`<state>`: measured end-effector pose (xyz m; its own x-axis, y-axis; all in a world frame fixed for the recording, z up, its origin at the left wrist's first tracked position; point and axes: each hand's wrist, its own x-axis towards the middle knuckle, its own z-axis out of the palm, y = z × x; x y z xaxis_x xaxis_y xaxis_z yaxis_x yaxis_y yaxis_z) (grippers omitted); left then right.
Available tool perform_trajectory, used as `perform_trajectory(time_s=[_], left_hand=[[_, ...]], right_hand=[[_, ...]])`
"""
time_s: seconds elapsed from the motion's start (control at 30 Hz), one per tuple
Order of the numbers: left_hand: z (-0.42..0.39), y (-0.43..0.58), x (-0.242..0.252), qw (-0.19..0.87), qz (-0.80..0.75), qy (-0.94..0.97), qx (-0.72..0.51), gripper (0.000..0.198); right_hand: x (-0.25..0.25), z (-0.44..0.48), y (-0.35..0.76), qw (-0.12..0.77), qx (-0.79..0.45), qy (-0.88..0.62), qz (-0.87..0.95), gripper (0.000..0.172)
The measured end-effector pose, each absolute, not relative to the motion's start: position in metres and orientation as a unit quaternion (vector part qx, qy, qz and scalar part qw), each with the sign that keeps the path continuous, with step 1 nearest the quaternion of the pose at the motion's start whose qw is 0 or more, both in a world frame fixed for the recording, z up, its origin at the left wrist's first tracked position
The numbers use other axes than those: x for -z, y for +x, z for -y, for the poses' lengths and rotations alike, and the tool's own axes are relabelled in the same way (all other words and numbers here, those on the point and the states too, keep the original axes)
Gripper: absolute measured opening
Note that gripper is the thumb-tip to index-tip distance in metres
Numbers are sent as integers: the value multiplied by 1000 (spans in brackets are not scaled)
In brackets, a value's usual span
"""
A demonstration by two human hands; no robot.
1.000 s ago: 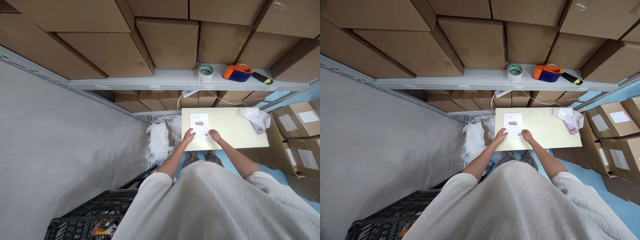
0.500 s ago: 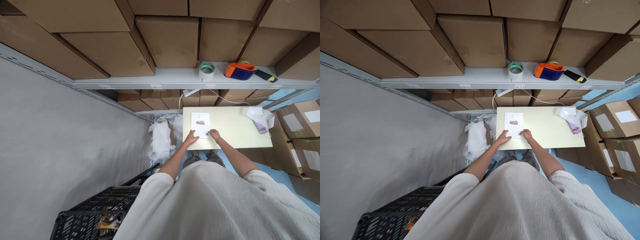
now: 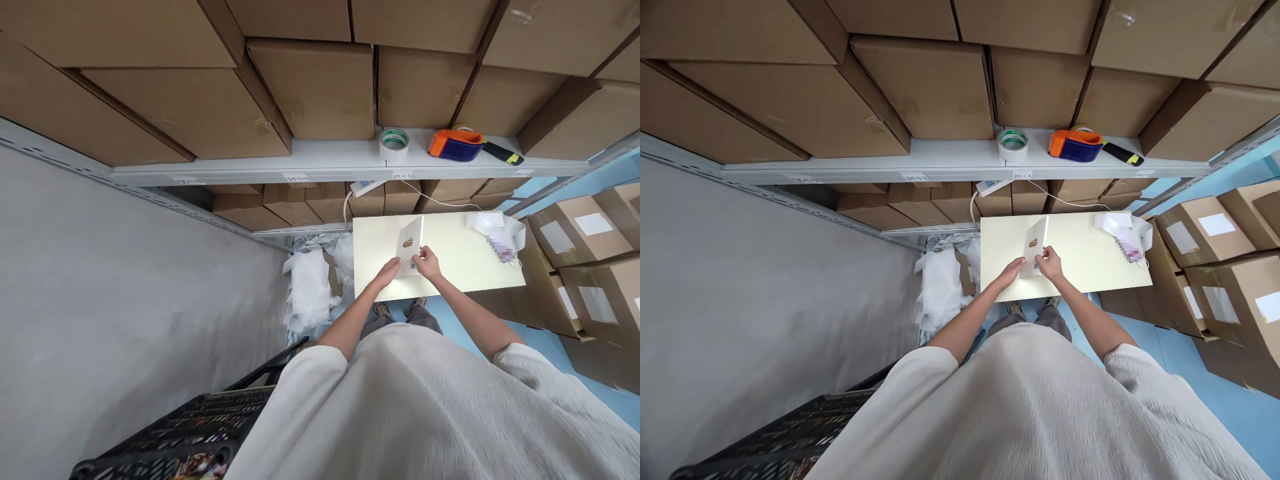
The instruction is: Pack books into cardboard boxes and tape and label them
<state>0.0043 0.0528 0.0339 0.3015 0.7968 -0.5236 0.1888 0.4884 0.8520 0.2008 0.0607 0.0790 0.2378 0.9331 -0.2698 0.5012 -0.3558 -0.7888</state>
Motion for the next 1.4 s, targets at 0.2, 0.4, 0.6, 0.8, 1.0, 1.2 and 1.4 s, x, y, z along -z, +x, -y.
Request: perform_trajectory(time_s=[0.2,0.4,0.6,0.8,1.0,1.2,1.4], left_hand=[[-64,-7,-54,643,-573,419,-288,66],[-58,-43,-52,540,-658,444,-279,57],[-43,-42,-45,561,-629,474,-255,56],[-21,-50,-36,518,-601,606,-59,74],[5,-65,-25,456,-582,671,61,89],[-11,-75,-24,461,-606,646,62,95],[-32,-86,-24,454,-624,632,71,93]], right_hand=[[-89,-59,167,186,-483,-660,544,27],[-66,-50,156,103,-475,-644,590,21],[-55,-46,177,48,-444,-658,606,25],[-45,-32,181,-75,-419,-630,650,52],[-33,-19,180,-207,-362,-543,729,81],[-23,-42,164,-211,-366,-534,733,88],[-18,-64,146,-212,-372,-530,732,90]])
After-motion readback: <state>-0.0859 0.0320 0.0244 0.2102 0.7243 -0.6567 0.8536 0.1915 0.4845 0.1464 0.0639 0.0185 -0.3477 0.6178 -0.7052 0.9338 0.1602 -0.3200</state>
